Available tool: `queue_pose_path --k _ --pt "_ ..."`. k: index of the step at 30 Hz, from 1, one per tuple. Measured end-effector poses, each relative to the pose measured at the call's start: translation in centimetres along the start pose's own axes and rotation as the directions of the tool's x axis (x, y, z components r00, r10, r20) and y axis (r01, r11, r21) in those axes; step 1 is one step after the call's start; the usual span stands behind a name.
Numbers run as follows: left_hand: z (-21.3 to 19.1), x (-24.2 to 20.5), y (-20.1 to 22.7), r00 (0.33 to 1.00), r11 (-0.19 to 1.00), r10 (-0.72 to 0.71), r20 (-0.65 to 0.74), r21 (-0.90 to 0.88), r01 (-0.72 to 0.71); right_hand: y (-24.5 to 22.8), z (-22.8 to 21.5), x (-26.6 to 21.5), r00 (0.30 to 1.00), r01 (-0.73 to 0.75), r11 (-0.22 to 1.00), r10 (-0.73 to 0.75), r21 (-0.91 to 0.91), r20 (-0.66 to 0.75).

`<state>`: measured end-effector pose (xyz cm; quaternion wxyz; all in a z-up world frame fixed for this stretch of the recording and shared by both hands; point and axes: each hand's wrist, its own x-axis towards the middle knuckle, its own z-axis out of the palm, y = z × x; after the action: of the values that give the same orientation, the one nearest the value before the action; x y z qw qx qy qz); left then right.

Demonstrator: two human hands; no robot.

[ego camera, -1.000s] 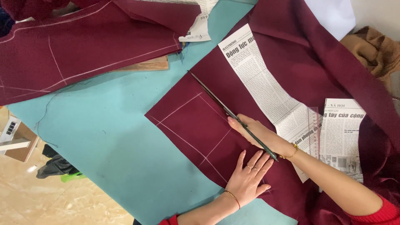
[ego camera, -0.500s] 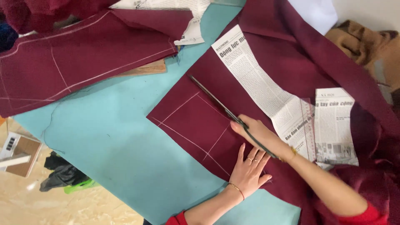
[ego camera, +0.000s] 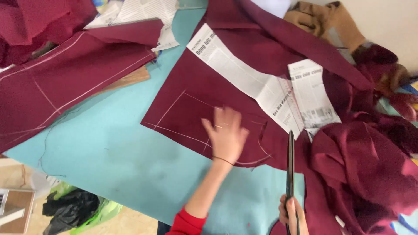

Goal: The person uses large shears to cut a piece of maroon fabric laid out on a light blue table. They follow white chalk lines drawn on the fabric, occasionally adjusting the material and moving cut pieces aside.

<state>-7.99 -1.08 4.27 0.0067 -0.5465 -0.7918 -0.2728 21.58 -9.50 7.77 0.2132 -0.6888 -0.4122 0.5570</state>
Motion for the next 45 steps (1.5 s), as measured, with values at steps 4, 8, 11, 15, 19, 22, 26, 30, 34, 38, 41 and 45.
queue_pose_path --k 4,8,11,15,19,22,26,30,34,38,41,45 --pt "-3.1 1.6 -10.2 0.920 0.932 -0.336 -0.203 0.071 0.356 6.6 -2.3 -2.0 0.994 0.111 0.993 -0.110 0.046 -0.024" --pt "-1.6 0.9 -21.3 0.844 0.827 -0.503 -0.187 0.180 0.533 10.0 -0.4 -3.8 0.987 0.152 0.984 -0.146 0.098 -0.064" --pt "-2.5 1.4 -23.9 0.842 0.842 -0.539 0.031 0.011 0.539 12.6 1.1 -3.5 0.999 0.039 0.981 -0.040 0.190 -0.001" --pt "-4.1 3.2 -26.0 0.755 0.760 -0.602 0.260 -0.104 0.641 10.1 5.4 -6.0 0.999 -0.049 0.980 0.047 0.194 0.015" --pt "-5.2 4.3 -27.7 0.725 0.814 -0.486 0.487 -0.050 0.579 8.2 9.1 -8.8 0.997 0.019 0.998 -0.023 0.053 0.074" --pt "-5.2 4.5 -28.6 0.767 0.872 -0.371 0.523 -0.087 0.481 8.5 11.2 -10.3 0.994 0.086 0.996 -0.087 0.016 0.068" --pt "-4.5 4.3 -29.3 0.776 0.870 -0.237 0.584 -0.227 0.437 7.8 14.1 -12.3 1.000 0.007 0.993 -0.010 0.114 0.021" --pt "-5.4 4.1 -29.6 0.772 0.861 -0.212 0.599 -0.259 0.437 7.9 16.2 -13.7 0.998 -0.057 0.978 0.064 0.202 -0.028" --pt "-8.9 2.1 -29.2 0.742 0.790 -0.240 0.626 -0.319 0.524 8.9 17.1 -14.7 0.996 -0.075 0.971 0.083 0.227 -0.027" --pt "-11.4 -3.1 -30.5 0.770 0.750 -0.266 0.579 -0.377 0.543 9.9 17.2 -15.2 0.997 -0.082 0.961 0.082 0.263 0.014" --pt "-15.1 -8.0 -30.5 0.756 0.729 -0.294 0.585 -0.374 0.573 9.7 17.1 -16.1 0.998 -0.058 0.976 0.053 0.209 0.029" --pt "-16.5 -14.7 -31.5 0.766 0.739 -0.321 0.557 -0.359 0.570 8.8 15.8 -17.6 0.993 0.045 0.997 -0.050 0.055 0.102"
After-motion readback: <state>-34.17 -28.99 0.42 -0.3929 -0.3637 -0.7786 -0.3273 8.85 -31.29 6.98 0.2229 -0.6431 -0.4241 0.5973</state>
